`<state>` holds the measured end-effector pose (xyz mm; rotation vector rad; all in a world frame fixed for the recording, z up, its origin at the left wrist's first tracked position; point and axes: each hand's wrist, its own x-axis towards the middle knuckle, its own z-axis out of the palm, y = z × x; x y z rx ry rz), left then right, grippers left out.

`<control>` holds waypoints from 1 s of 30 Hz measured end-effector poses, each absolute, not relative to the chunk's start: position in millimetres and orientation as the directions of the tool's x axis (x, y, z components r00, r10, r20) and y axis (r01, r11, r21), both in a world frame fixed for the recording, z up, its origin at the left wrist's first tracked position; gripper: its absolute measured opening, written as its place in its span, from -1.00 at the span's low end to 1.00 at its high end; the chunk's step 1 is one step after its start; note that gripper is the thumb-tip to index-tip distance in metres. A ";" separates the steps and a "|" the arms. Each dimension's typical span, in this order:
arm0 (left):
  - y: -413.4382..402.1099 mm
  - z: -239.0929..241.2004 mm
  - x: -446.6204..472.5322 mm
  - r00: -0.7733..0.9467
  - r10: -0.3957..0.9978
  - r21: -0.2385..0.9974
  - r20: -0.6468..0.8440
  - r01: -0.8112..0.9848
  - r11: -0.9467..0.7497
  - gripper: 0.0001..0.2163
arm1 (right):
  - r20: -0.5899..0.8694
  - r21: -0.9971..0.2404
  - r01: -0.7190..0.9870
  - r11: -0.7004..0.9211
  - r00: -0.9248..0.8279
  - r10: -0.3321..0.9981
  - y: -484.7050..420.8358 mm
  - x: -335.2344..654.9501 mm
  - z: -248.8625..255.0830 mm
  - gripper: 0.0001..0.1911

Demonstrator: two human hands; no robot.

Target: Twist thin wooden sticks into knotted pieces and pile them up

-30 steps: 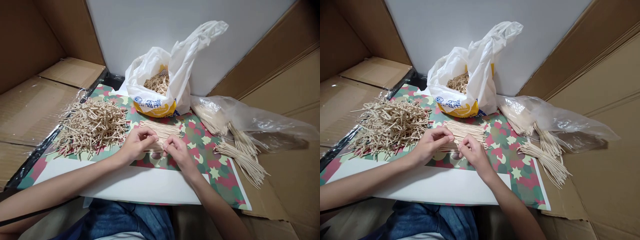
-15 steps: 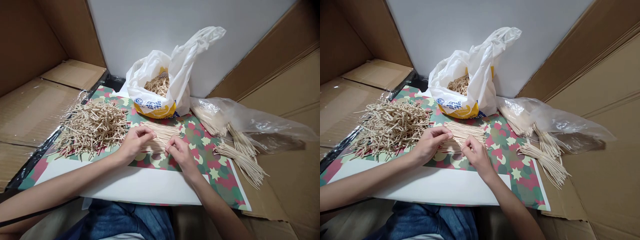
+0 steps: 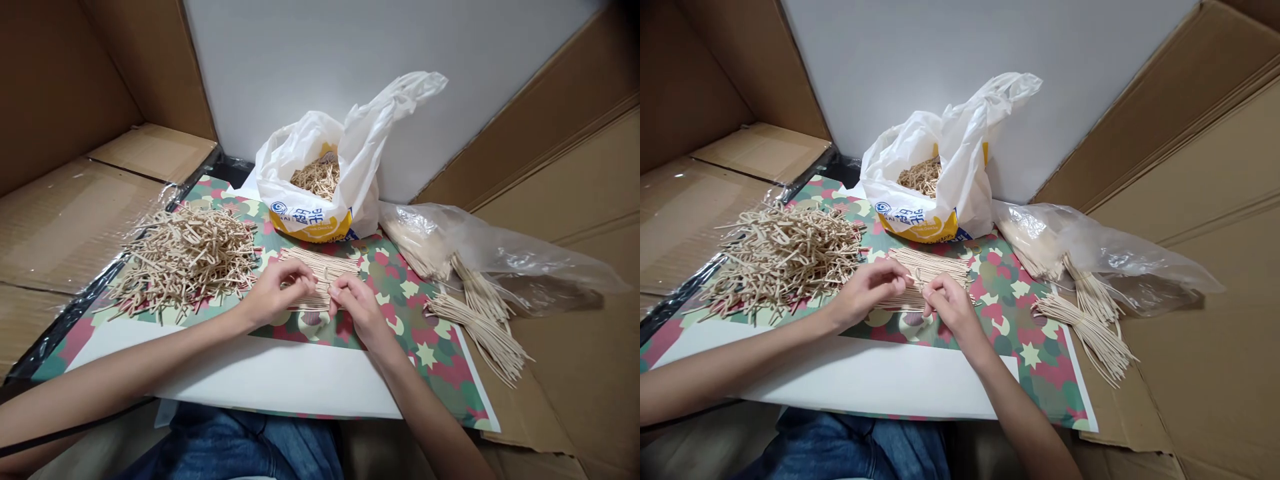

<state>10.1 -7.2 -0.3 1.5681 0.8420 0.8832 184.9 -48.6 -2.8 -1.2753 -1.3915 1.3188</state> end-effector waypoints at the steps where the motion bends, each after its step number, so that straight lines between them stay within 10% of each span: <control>1: -9.5 -0.5 12.1 0.490 0.866 0.986 0.099 0.067 -0.150 -0.85 | -0.081 -0.986 0.156 -0.057 -0.151 0.985 -49.2 184.4 -2.2 -0.86; 14: -8.8 -4.4 15.7 0.633 0.765 0.991 -0.118 0.021 0.135 -0.80 | -0.128 -0.991 0.064 -0.118 -0.191 0.973 -48.6 185.1 -3.8 -0.84; 22: -1.7 12.1 2.5 0.613 0.770 0.940 0.180 0.124 -0.319 -0.77 | -0.203 -0.976 0.129 -0.174 -0.266 0.942 -47.9 186.2 0.8 -0.85; 30: 1.2 -2.3 7.7 0.650 0.760 1.000 0.022 -0.025 -0.008 -0.79 | -0.183 -0.972 0.198 -0.130 -0.278 0.943 -52.6 177.7 5.4 -0.87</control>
